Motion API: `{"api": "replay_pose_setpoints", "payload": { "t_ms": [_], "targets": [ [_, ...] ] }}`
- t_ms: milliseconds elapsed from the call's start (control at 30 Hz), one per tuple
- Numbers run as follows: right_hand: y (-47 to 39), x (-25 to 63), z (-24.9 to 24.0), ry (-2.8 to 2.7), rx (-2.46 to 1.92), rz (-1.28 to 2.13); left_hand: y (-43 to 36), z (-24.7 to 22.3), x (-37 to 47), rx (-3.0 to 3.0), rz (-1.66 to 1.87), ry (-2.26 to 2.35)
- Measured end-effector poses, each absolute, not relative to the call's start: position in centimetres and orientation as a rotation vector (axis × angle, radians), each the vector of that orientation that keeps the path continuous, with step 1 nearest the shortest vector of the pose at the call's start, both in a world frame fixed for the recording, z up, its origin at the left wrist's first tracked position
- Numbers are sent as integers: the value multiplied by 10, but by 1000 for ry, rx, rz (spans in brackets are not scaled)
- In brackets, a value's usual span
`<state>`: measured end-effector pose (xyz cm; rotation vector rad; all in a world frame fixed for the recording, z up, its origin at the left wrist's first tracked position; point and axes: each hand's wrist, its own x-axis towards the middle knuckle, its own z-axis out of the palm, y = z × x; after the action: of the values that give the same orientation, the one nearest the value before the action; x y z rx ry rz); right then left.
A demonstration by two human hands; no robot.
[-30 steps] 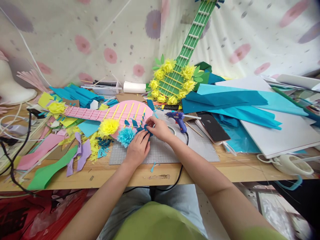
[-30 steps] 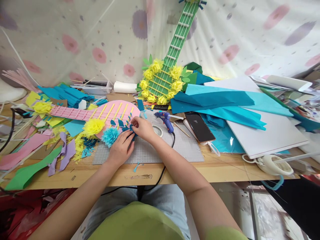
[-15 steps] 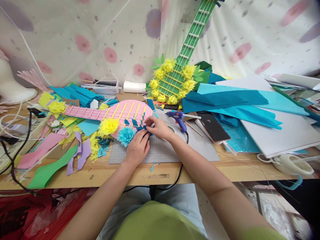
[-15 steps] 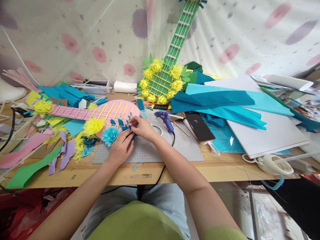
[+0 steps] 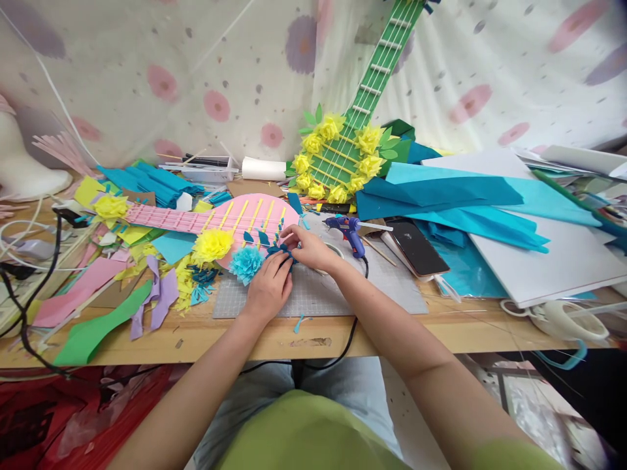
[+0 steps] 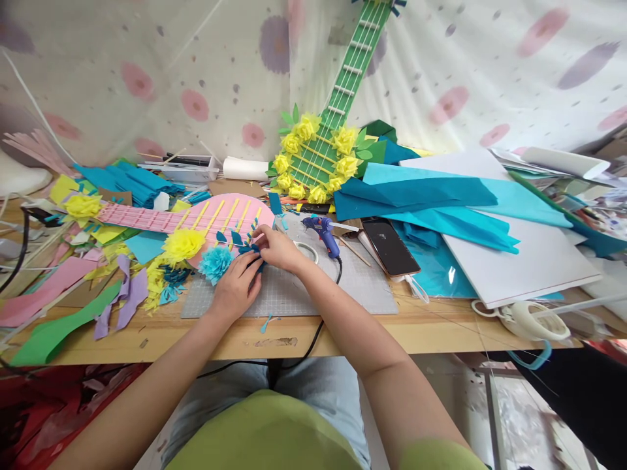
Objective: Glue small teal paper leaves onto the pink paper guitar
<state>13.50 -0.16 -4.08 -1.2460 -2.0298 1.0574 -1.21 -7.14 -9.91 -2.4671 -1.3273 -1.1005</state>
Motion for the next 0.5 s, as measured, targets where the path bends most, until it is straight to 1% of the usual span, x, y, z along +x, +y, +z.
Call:
{"api": "replay_pose_setpoints", "payload": {
  "t_ms": [133, 500],
  "targets": [
    [-1, 139, -42, -1931, -1281, 1122, -71, -100, -13, -2457, -1099, -1285],
    [3, 141, -51, -1861, -1297, 1147, -72, -99, -11, -2457, -1133, -1307]
  ]
}}
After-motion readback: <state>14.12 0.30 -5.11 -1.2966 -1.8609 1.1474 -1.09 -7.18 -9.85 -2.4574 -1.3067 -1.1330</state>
